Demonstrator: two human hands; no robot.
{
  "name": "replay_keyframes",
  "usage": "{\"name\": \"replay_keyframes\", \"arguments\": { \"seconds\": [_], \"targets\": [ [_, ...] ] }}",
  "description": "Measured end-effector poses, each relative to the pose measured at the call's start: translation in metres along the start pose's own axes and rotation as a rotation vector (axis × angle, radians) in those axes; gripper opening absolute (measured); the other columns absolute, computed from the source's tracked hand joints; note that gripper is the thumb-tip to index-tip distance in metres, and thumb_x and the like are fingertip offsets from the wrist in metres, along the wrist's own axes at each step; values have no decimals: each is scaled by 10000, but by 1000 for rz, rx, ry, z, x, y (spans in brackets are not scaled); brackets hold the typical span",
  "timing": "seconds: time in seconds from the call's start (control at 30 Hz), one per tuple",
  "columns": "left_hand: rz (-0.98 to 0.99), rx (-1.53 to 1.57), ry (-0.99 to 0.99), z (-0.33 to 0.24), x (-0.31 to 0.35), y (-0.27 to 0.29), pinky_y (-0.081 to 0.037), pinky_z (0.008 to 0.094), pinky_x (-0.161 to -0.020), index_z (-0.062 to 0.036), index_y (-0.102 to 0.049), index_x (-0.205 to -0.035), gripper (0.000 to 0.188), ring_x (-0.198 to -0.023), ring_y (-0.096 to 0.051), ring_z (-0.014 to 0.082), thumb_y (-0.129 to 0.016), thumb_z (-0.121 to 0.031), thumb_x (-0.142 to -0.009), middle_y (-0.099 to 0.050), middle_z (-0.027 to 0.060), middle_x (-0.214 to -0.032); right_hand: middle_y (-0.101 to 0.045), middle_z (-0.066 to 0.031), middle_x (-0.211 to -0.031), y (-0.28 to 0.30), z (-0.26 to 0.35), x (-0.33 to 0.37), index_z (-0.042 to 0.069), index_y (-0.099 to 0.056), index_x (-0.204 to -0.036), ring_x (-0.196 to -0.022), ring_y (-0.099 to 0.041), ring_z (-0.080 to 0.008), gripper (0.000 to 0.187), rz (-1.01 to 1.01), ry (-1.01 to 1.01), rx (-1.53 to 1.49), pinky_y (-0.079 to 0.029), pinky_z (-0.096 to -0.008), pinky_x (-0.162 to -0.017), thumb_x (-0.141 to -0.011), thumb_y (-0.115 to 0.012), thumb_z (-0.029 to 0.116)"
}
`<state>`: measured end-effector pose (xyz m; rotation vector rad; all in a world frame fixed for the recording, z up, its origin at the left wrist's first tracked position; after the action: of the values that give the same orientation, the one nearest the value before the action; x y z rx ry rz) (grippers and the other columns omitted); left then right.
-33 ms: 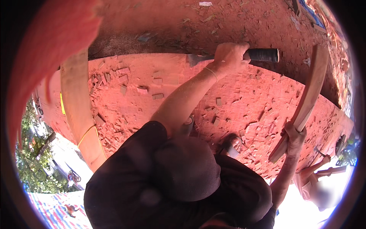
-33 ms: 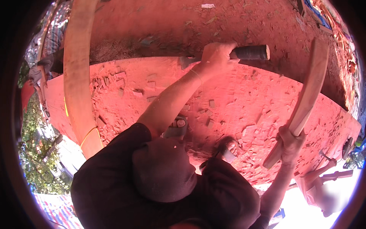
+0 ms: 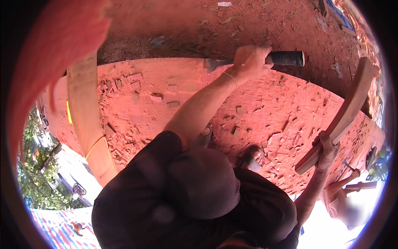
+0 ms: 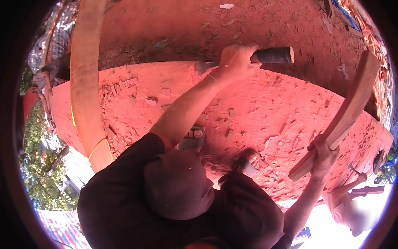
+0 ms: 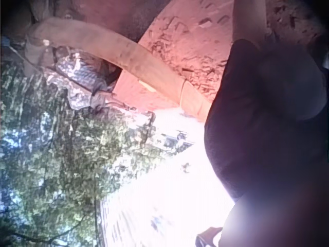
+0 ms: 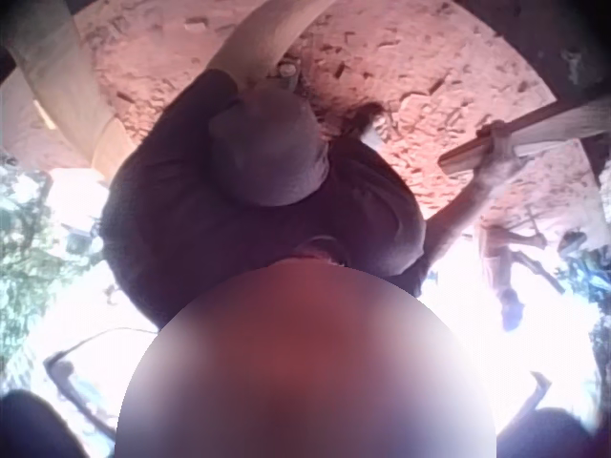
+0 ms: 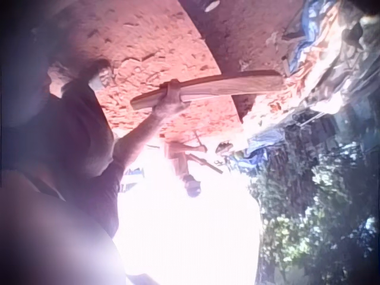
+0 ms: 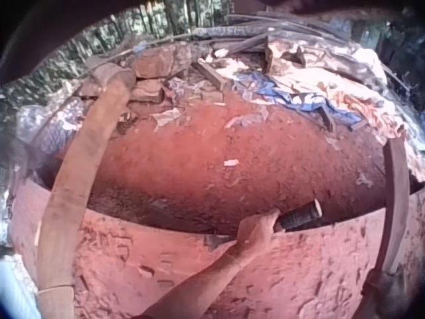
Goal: The person uses a chisel and a wooden mallet to repeatedly strike and split a small piece of wood on a red surface. The person holds the chisel in the left hand and strikes it with the mallet in the right hand, producing wood chips.
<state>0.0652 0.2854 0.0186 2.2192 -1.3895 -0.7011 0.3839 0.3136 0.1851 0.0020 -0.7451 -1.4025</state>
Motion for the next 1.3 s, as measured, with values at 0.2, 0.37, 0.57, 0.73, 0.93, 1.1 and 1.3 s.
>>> {"name": "replay_keyframes", "arguments": {
  "seconds": [0.2,0.37,0.57,0.73,0.93,1.1,1.3],
  "targets": [
    [0,21,-63,1,5,-3,-512,468,-617,-90,-653,-841,200,-704,-685,358,-786,-207,-750,-667,131,-708,-635,-76,-697,-57,23,0,-4,-655,-946,-653,-621,-171,192,-46,1,2,-499,-306,-612,-814,-690,131],
    [26,23,-78,-4,4,15,-508,464,-613,-91,-650,-837,207,-695,-682,351,-788,-203,-730,-663,124,-706,-607,-42,-641,-73,-19,36,3,-621,-878,-534,-583,-136,139,240,1,125,-471,-282,-504,-788,-691,83],
    [471,1,-277,-34,80,31,-497,449,-589,-128,-621,-799,216,-680,-672,329,-775,-178,-657,-628,78,-673,-625,-63,-647,-17,-50,56,13,-642,-864,-537,-601,-149,149,177,-43,-40,-474,-282,-510,-785,-720,113],
    [24,218,-213,-35,66,27,-503,463,-607,-85,-634,-845,167,-722,-688,368,-737,-156,-735,-657,139,-728,-616,-77,-629,11,-48,65,19,-646,-863,-520,-582,-170,225,18,-41,-19,-451,-297,-499,-797,-755,204],
    [97,201,-113,-33,58,23,-510,467,-618,-81,-655,-861,157,-737,-688,377,-732,-161,-751,-663,151,-734,-614,-85,-639,37,-64,68,31,-639,-867,-527,-579,-177,251,20,-50,-61,-446,-300,-496,-802,-771,235],
    [95,144,-141,-28,58,12,-500,469,-616,-80,-651,-849,152,-720,-682,376,-730,-156,-744,-656,151,-719,-616,-65,-681,65,-30,63,-2,-674,-944,-630,-590,-163,316,-27,91,-164,-468,-275,-625,-825,-797,264],
    [110,139,-140,-29,61,9,-476,481,-605,-76,-609,-813,155,-701,-662,379,-730,-139,-739,-636,139,-699,-633,-104,-976,34,82,59,-18,-596,-1096,-853,-597,-204,284,-467,426,-613,-500,-329,-849,-950,-624,224]
  ]
}}
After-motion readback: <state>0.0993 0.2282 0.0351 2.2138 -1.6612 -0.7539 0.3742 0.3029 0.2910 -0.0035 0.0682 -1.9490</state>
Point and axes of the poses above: each hand's wrist, its own x-axis away from the middle knuckle, its own y-axis out of the back of the hand, z = x × y, the point moved 1 cm from there along -x, towards the middle knuckle
